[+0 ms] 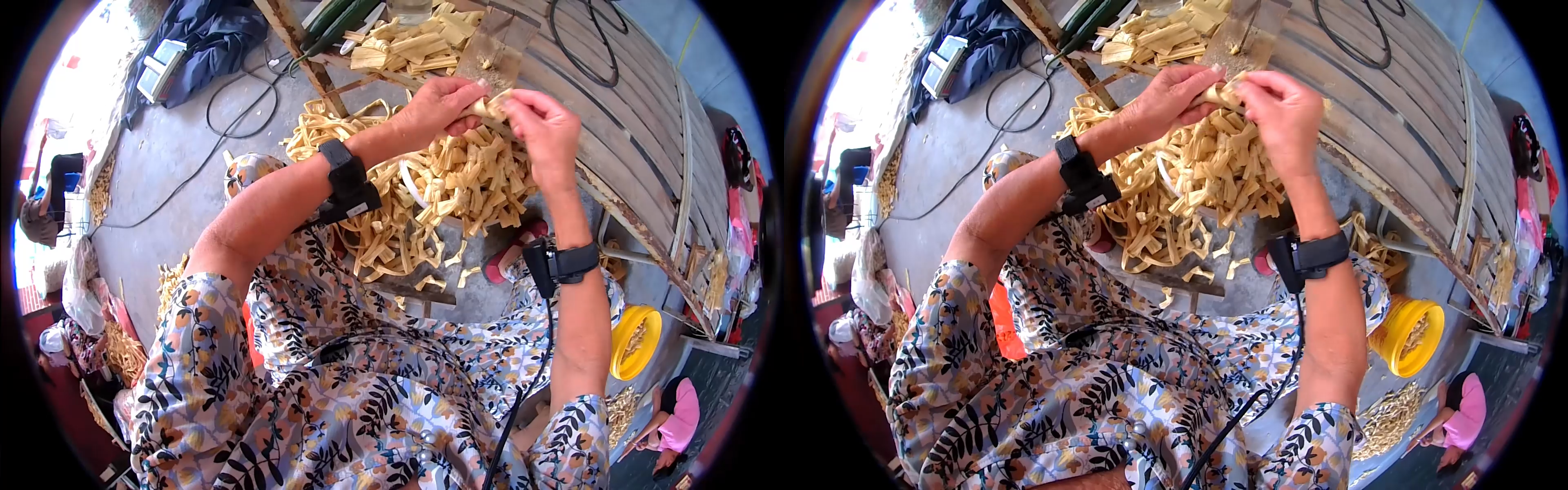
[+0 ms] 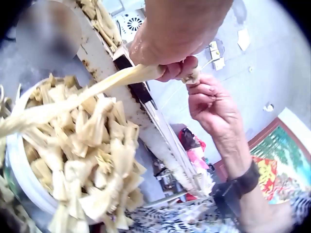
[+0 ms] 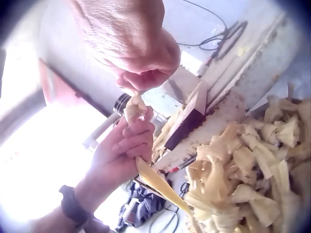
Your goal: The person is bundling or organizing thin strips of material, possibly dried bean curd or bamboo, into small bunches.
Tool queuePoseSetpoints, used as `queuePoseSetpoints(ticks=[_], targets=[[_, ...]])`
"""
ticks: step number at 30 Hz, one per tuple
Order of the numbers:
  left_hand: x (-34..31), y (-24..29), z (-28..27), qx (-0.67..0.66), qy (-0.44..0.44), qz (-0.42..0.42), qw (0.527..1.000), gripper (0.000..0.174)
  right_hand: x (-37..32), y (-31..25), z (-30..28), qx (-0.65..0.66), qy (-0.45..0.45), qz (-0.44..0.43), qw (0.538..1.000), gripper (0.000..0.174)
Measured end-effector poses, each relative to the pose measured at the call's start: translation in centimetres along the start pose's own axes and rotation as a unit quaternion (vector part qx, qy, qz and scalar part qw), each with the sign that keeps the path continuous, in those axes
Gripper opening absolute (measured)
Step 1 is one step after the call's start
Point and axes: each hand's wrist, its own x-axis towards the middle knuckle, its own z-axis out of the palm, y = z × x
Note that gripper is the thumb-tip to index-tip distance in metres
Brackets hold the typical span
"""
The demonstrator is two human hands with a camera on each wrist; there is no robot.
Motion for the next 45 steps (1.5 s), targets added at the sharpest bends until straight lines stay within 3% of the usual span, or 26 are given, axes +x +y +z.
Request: queuePoseSetpoints(ticks=[2,3,6,11,13,17,20,24,27,31,34,37,40,45], targets=[[-0.4,0.6,0.7,-0.075,0.029,-0.029,0.996,0.018,0.8,-0.3,-0.9,0.114,0.029,0.067,0.991,0.017],[-0.8,0.7,0.9,-0.027,0.027,0.0,0.999,0.021,1.0,-0.1,-1.4,0.15,0.037,0.08,0.985,0.018],[-0.2,0.3,-0.2,-0.062,-0.044,-0.022,0.997,0.023,1.2,-0.1,-2.4,0.198,0.051,0.102,0.974,0.02],[-0.3,0.4,-0.9,0.142,-0.057,0.038,0.987,0.023,1.4,0.8,-3.1,0.187,0.043,0.112,0.975,0.02],[-0.6,0.7,-1.1,0.212,-0.071,0.071,0.972,0.024,1.2,-0.2,-3.0,0.113,0.028,0.136,0.984,0.02],[-0.3,0.5,-1.4,0.015,-0.106,-0.009,0.994,0.024,0.5,-0.8,-1.8,0.112,-0.047,0.19,0.974,0.02],[0.0,-0.1,-1.7,-0.048,-0.131,-0.036,0.99,0.025,0.3,-0.3,-1.0,0.15,-0.11,0.168,0.968,0.021],[0.2,-0.4,-1.7,-0.036,-0.138,-0.04,0.989,0.025,0.6,1.1,-1.0,0.102,-0.111,0.106,0.983,0.02],[0.3,-0.4,-1.9,-0.031,-0.142,-0.048,0.988,0.026,0.2,-0.2,-0.8,0.074,-0.093,0.124,0.985,0.019],[0.0,0.4,-1.7,-0.021,-0.143,-0.058,0.988,0.028,0.8,-0.8,-1.9,0.025,-0.023,0.082,0.996,0.018],[-0.4,1.2,-0.4,0.073,-0.071,0.017,0.995,0.029,0.7,-0.4,-1.5,0.004,-0.013,0.082,0.997,0.018],[-0.3,2.1,-0.1,0.071,-0.082,-0.007,0.994,0.028,0.6,-0.4,-1.0,0.043,-0.035,0.077,0.995,0.017],[1.7,-0.1,-1.1,-0.028,-0.142,-0.016,0.989,0.026,0.5,-1.0,-0.6,0.063,-0.064,0.081,0.993,0.016],[1.1,-0.3,-0.2,-0.098,-0.124,-0.045,0.986,0.023,0.8,-0.1,-1.0,0.072,-0.062,0.078,0.992,0.015]])
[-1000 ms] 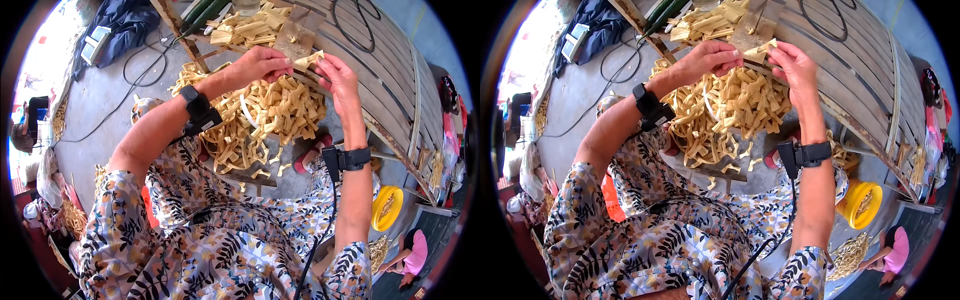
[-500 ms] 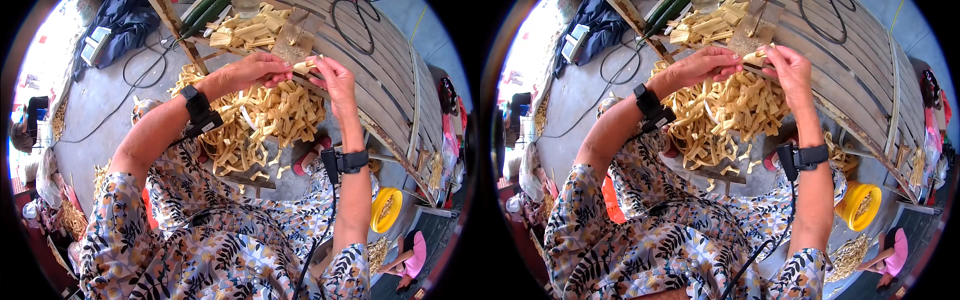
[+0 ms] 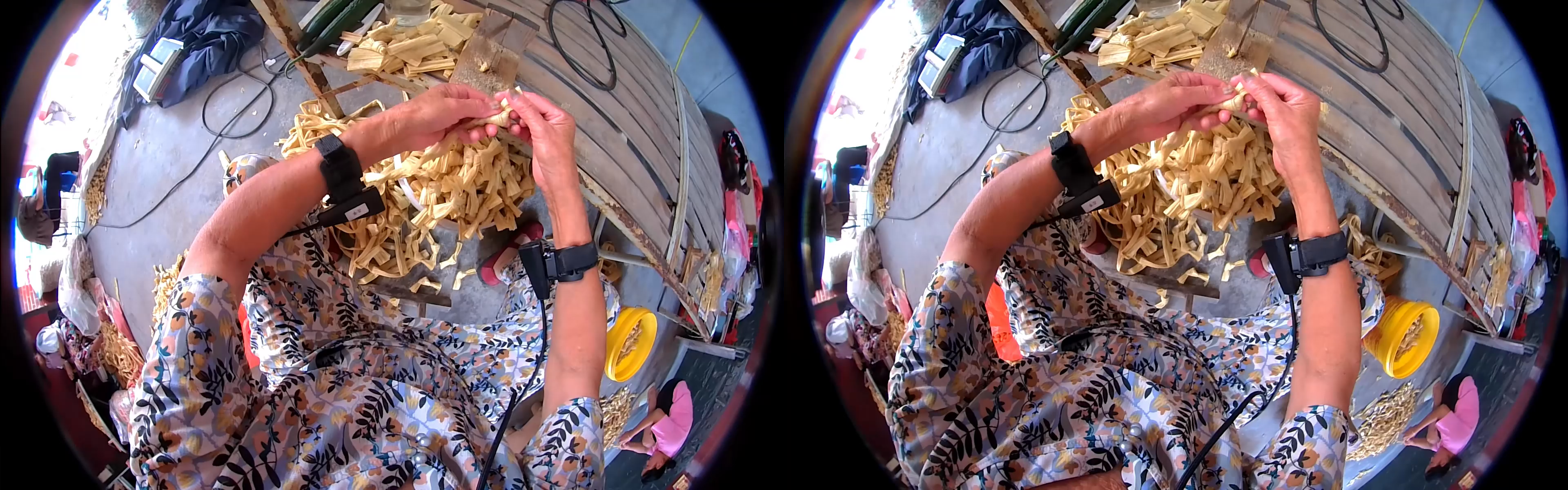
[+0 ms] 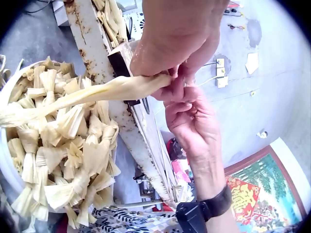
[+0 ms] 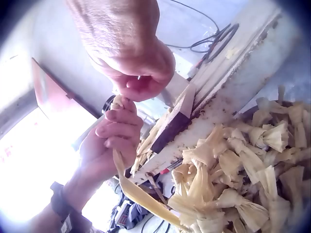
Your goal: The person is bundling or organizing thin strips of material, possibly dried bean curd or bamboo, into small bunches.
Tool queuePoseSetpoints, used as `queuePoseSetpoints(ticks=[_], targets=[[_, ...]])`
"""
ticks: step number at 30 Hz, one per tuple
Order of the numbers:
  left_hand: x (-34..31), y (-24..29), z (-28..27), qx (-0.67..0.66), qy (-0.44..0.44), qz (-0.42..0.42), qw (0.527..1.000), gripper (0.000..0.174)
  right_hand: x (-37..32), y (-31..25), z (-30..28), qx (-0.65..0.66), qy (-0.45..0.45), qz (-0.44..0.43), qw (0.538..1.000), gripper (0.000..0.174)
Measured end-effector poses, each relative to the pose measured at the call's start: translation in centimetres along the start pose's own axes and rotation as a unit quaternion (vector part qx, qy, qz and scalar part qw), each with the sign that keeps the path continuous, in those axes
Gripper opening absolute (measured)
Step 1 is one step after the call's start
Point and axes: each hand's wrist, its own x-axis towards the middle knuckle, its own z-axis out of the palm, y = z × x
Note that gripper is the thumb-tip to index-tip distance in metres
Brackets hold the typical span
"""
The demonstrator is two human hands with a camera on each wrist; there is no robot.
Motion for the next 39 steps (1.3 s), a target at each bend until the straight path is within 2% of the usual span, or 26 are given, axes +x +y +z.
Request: queuePoseSetpoints(ticks=[1,4,7,10,16,20,23,24,27,29,32,35,36,39], targets=[[-0.1,0.1,0.4,-0.015,-0.002,0.004,1.0,0.022,0.1,0.0,0.0,0.0,0.005,0.004,1.0,0.014],[-0.2,0.6,0.6,0.078,-0.015,0.02,0.997,0.022,0.2,-0.1,0.4,0.006,-0.005,-0.024,1.0,0.015],[0.3,0.1,0.7,0.046,0.002,0.011,0.999,0.023,0.3,0.0,0.8,0.02,0.022,-0.016,0.999,0.015],[0.4,-0.1,1.2,0.021,-0.017,0.028,0.999,0.023,0.2,-0.9,0.5,0.054,0.038,-0.005,0.998,0.015],[-0.4,0.6,1.9,0.168,0.012,0.058,0.984,0.024,0.5,-0.3,0.2,0.109,0.041,0.045,0.992,0.016],[-1.3,2.0,1.5,0.206,0.007,0.055,0.977,0.025,1.1,-0.6,-0.8,0.063,0.064,-0.037,0.995,0.021],[-0.8,1.9,0.0,0.199,0.007,0.084,0.976,0.026,0.4,-1.3,-0.3,0.078,0.066,0.055,0.993,0.024],[-0.9,1.9,0.1,0.192,0.008,0.084,0.978,0.025,0.5,-1.2,-0.4,0.091,0.034,0.101,0.99,0.026],[-0.8,1.7,-0.2,0.179,0.008,0.081,0.98,0.026,0.4,-1.0,0.2,0.024,-0.033,0.089,0.995,0.023],[-0.6,1.8,-0.4,0.178,-0.001,0.069,0.982,0.026,0.6,0.1,0.0,0.041,-0.022,0.052,0.998,0.022],[-0.7,2.7,-0.7,0.277,0.019,0.05,0.959,0.023,1.3,-0.5,0.0,0.065,0.011,0.033,0.997,0.021],[0.9,2.3,-3.5,0.341,0.025,0.075,0.937,0.018,2.8,-0.3,-0.9,0.089,0.095,0.052,0.99,0.017],[1.1,2.6,-3.4,0.359,0.065,0.076,0.928,0.015,3.3,-0.1,-1.0,0.116,0.108,0.041,0.987,0.014],[2.0,4.1,-4.0,0.363,0.094,0.126,0.918,0.015,4.9,0.3,-1.1,0.182,0.145,0.018,0.972,0.014]])
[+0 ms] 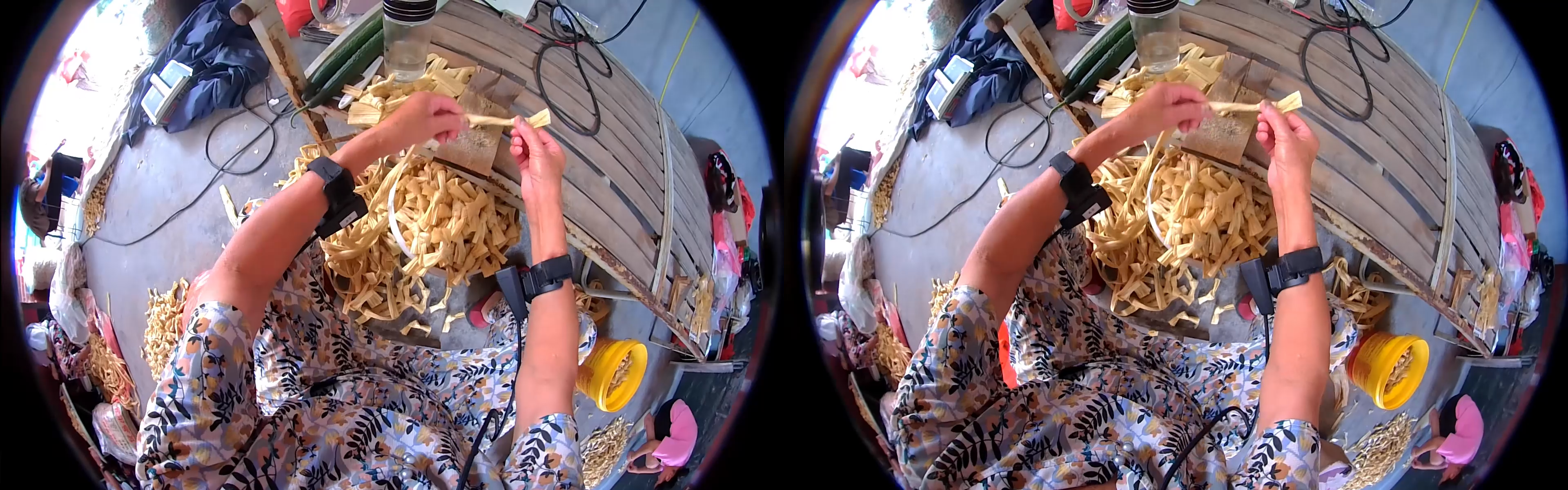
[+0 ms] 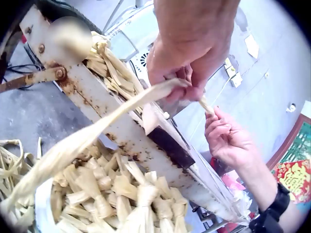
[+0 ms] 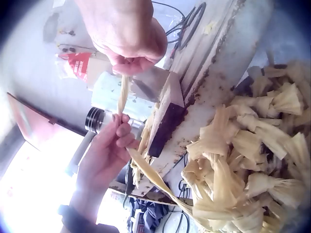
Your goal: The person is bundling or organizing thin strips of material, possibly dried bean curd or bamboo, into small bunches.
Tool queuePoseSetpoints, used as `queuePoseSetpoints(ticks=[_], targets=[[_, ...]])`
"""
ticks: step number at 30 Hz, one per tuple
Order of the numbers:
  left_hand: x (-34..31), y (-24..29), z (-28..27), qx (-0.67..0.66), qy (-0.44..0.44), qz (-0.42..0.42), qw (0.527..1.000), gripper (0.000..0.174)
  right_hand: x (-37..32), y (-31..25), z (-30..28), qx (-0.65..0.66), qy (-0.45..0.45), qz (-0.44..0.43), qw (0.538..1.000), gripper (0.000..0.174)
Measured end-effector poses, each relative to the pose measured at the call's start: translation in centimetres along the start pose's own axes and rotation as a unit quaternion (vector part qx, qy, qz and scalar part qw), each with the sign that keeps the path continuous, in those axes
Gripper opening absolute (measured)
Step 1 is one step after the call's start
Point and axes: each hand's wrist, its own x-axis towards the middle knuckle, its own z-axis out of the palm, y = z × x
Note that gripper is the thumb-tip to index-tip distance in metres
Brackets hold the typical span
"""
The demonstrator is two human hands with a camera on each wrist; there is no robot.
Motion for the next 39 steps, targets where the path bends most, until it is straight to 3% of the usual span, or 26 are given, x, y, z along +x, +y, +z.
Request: queuePoseSetpoints(ticks=[5,14,17,21,23,26,28,32,33,36,37,39], targets=[[3.4,0.4,0.0,-0.021,0.124,0.017,0.992,0.016,2.1,-0.4,0.9,0.07,0.018,-0.035,0.997,0.013],[5.5,-1.5,0.2,0.014,0.167,-0.015,0.986,0.017,3.8,1.0,0.9,0.079,0.044,-0.026,0.996,0.013],[5.6,-2.1,0.3,0.03,0.186,0.0,0.982,0.016,4.0,1.6,1.0,0.063,0.051,-0.027,0.996,0.013],[5.4,-3.6,0.9,0.092,0.199,0.018,0.975,0.015,4.1,3.2,0.2,-0.06,0.087,-0.054,0.993,0.013],[4.6,-3.4,0.4,0.08,0.208,0.01,0.975,0.015,3.8,3.0,-1.4,-0.084,0.085,-0.025,0.992,0.013],[2.7,-1.7,0.0,-0.106,0.106,-0.045,0.988,0.015,1.7,1.5,-1.7,-0.081,0.014,0.013,0.997,0.016],[0.5,-0.1,0.3,-0.123,0.051,-0.044,0.99,0.015,-0.1,0.1,-1.8,-0.091,-0.046,0.04,0.994,0.019],[-1.3,0.1,1.4,-0.148,-0.031,-0.048,0.987,0.014,-4.9,-1.8,-1.7,-0.313,-0.15,0.13,0.929,0.024],[-1.7,0.2,1.9,-0.163,-0.036,-0.044,0.985,0.014,-5.1,-1.2,-2.3,-0.377,-0.166,0.077,0.908,0.024],[-2.2,0.7,2.7,-0.125,-0.056,-0.031,0.99,0.015,-5.1,-0.9,-3.0,-0.406,-0.138,-0.068,0.901,0.024],[-2.4,1.0,3.0,-0.108,-0.055,-0.024,0.992,0.015,-5.1,-1.2,-2.5,-0.38,-0.113,-0.092,0.913,0.019],[-2.7,1.9,3.9,-0.078,-0.071,-0.028,0.994,0.016,-5.4,-2.0,-1.2,-0.321,-0.131,-0.042,0.937,0.017]])
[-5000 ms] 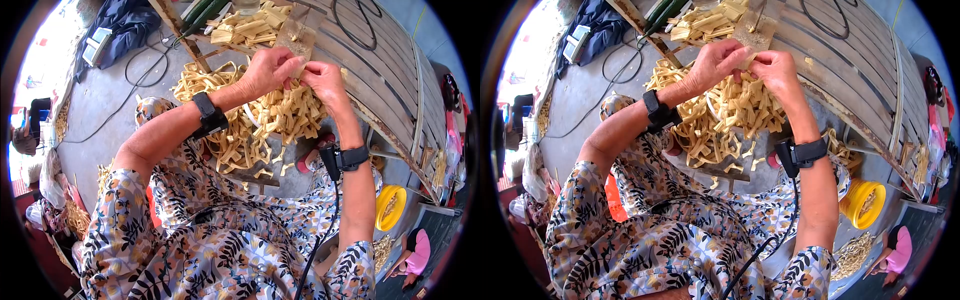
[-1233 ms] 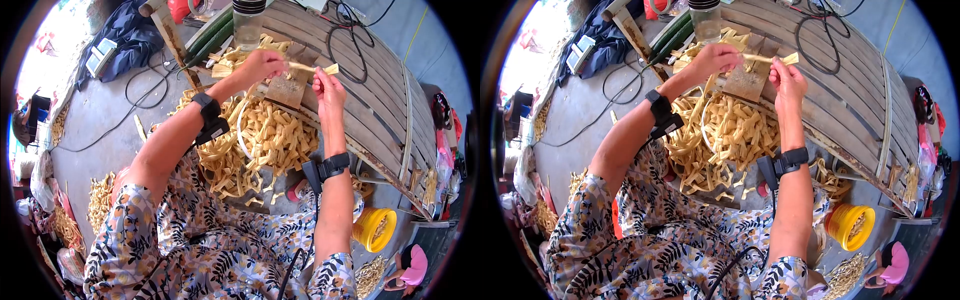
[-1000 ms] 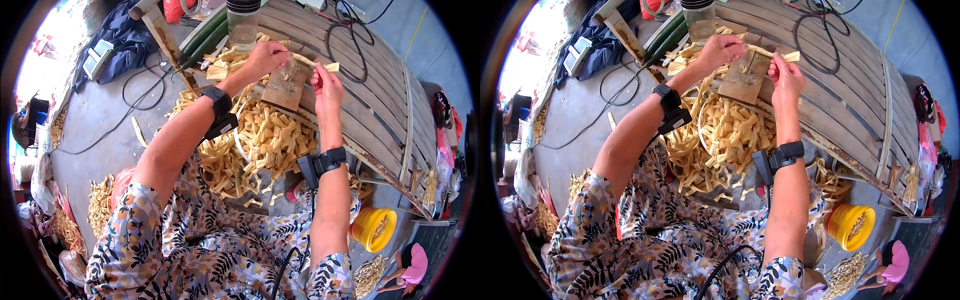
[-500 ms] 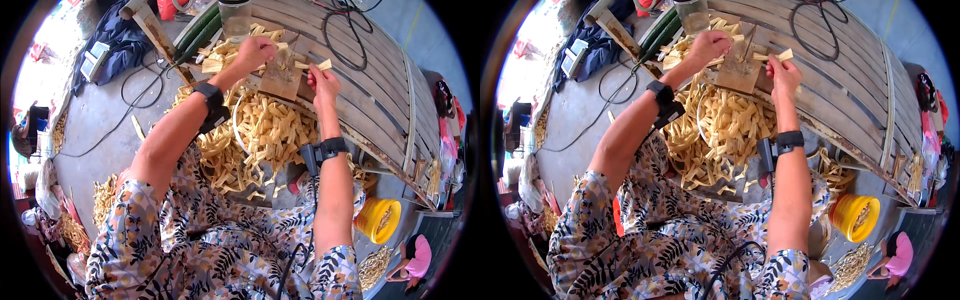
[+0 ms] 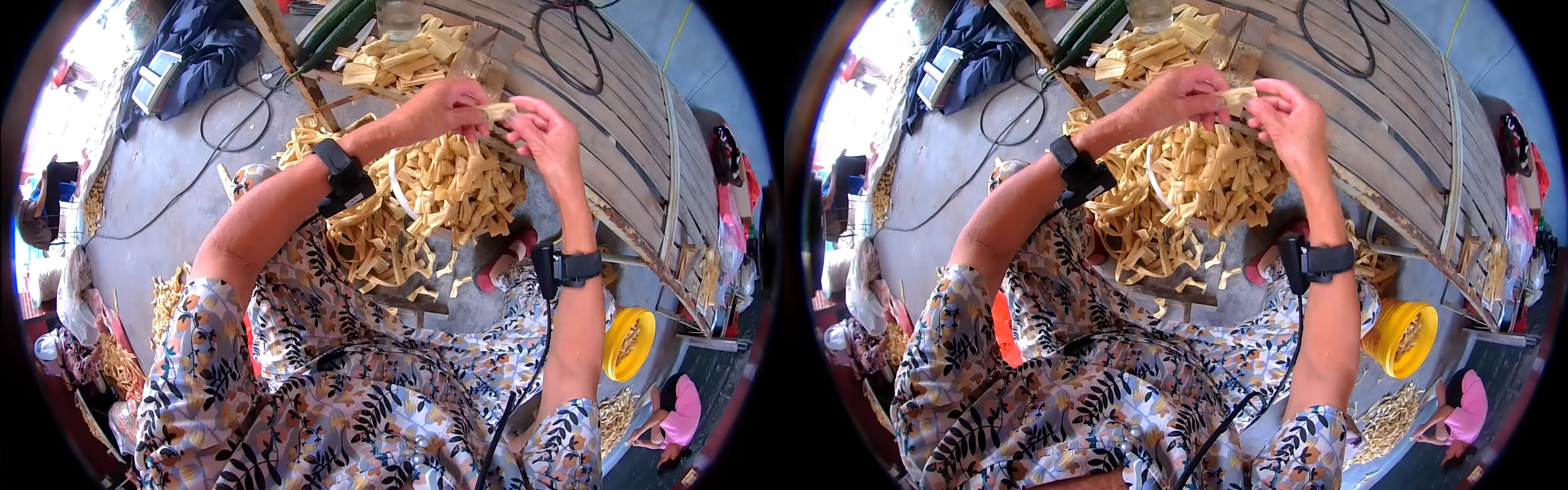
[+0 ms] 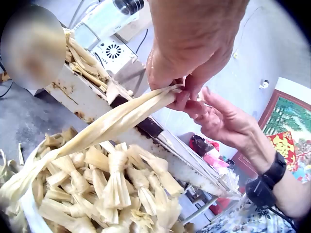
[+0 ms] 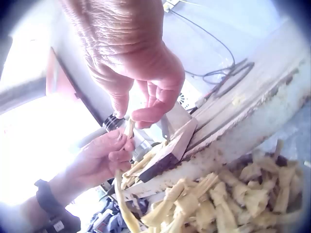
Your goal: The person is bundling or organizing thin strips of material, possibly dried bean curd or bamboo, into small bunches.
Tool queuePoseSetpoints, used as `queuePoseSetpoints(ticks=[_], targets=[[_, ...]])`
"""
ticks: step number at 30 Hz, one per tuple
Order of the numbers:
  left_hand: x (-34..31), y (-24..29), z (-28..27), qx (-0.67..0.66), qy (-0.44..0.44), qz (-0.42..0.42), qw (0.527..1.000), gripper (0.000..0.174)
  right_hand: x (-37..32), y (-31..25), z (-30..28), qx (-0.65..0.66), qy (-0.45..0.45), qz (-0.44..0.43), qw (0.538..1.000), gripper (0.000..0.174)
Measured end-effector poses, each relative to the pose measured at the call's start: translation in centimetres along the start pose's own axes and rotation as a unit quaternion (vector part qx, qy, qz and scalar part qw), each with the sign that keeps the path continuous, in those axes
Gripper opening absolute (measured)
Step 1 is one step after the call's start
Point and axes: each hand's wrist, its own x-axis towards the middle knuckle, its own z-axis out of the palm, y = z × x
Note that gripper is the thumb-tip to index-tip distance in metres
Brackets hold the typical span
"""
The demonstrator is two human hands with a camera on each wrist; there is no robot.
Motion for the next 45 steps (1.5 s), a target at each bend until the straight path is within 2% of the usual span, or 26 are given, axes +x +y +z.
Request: queuePoseSetpoints(ticks=[1,4,6,7,9,12,15,16,17,19,20,23,26,27,29,31,32,35,37,38,39,40,41,42,43,45], targets=[[0.0,-0.1,0.3,-0.01,-0.014,0.014,1.0,0.016,0.2,-0.3,0.1,0.036,-0.013,0.017,0.999,0.016],[-0.2,-0.8,0.2,-0.04,-0.056,0.049,0.996,0.019,0.8,0.3,-0.5,0.059,-0.018,-0.051,0.997,0.012],[-1.3,-0.7,-0.5,-0.025,-0.08,-0.006,0.996,0.021,0.7,0.1,-1.4,0.066,-0.018,-0.083,0.994,0.012],[-1.6,-0.5,-0.7,-0.018,-0.093,-0.033,0.995,0.023,0.5,0.2,-1.5,0.028,-0.03,-0.109,0.993,0.014],[-1.5,-1.4,-0.8,0.048,-0.063,-0.028,0.996,0.023,0.4,0.5,-1.6,-0.046,-0.052,-0.162,0.984,0.016],[-1.9,-0.8,0.1,0.219,0.011,0.0,0.976,0.017,0.3,-0.6,-2.0,-0.111,0.0,-0.127,0.986,0.015],[-1.9,-1.8,2.0,0.281,0.046,0.14,0.948,0.018,0.7,0.7,-1.3,-0.12,-0.028,-0.111,0.986,0.017],[-1.8,-2.0,2.4,0.309,0.056,0.185,0.931,0.017,0.4,1.0,-0.9,-0.199,-0.071,-0.021,0.977,0.022],[-1.8,-2.3,2.5,0.334,0.046,0.182,0.924,0.017,-0.2,1.4,0.0,-0.273,-0.077,0.032,0.958,0.023],[-1.9,-2.0,2.5,0.385,0.029,0.176,0.906,0.015,-0.7,2.2,0.5,-0.307,-0.087,0.063,0.946,0.024],[-2.1,-1.8,2.3,0.377,0.018,0.171,0.91,0.013,-0.6,2.8,0.6,-0.291,-0.07,0.048,0.953,0.022],[-2.6,-1.1,2.4,0.172,-0.012,-0.022,0.985,0.01,-0.1,3.8,-0.5,-0.233,-0.01,0.005,0.972,0.016],[-2.8,-4.9,1.7,0.143,-0.06,0.047,0.987,0.013,0.1,2.2,-2.8,-0.174,0.059,-0.031,0.982,0.011],[-2.9,-4.3,1.7,0.135,-0.079,0.073,0.985,0.013,0.2,1.7,-3.5,-0.162,0.071,-0.04,0.983,0.01],[-3.0,-3.0,0.9,0.148,-0.074,0.025,0.986,0.017,0.0,1.0,-4.5,-0.148,0.071,-0.042,0.986,0.009],[-3.5,2.1,-0.4,0.123,-0.017,-0.02,0.992,0.02,-0.3,0.4,-5.1,-0.145,0.043,-0.031,0.988,0.009],[-3.4,3.6,-1.0,0.078,0.006,0.049,0.996,0.019,-0.5,0.1,-4.9,-0.115,-0.02,-0.014,0.993,0.01],[-3.7,10.3,-1.6,0.017,-0.008,0.157,0.987,0.02,-2.7,-3.8,-2.2,-0.036,-0.216,0.023,0.975,0.012],[-2.6,8.5,-2.3,0.006,0.031,0.132,0.991,0.023,-3.6,-4.5,-1.2,0.012,-0.313,0.007,0.95,0.014],[-1.9,5.2,-3.0,0.018,0.016,0.086,0.996,0.024,-3.7,-4.8,-0.8,0.034,-0.357,-0.002,0.934,0.015],[-1.4,2.1,-3.3,0.029,0.0,0.04,0.999,0.025,-3.6,-4.6,-0.2,0.109,-0.349,-0.009,0.931,0.017],[-2.7,1.6,-1.5,-0.037,0.022,-0.017,0.999,0.025,-3.4,-4.0,0.6,0.182,-0.339,-0.013,0.923,0.018],[-3.1,0.1,-1.1,-0.105,-0.065,-0.067,0.99,0.026,-3.3,-3.2,1.2,0.257,-0.329,-0.014,0.909,0.02],[-3.3,-0.9,-0.3,-0.202,-0.122,-0.062,0.97,0.028,-3.0,-2.6,1.6,0.262,-0.271,0.004,0.926,0.021],[-3.0,-1.4,0.5,-0.293,-0.179,-0.053,0.938,0.031,-2.5,-2.0,1.9,0.2,-0.235,-0.015,0.951,0.021],[-2.5,-2.7,1.9,-0.385,-0.197,-0.048,0.9,0.04,-1.5,-0.9,2.2,0.068,-0.161,-0.056,0.983,0.022]])
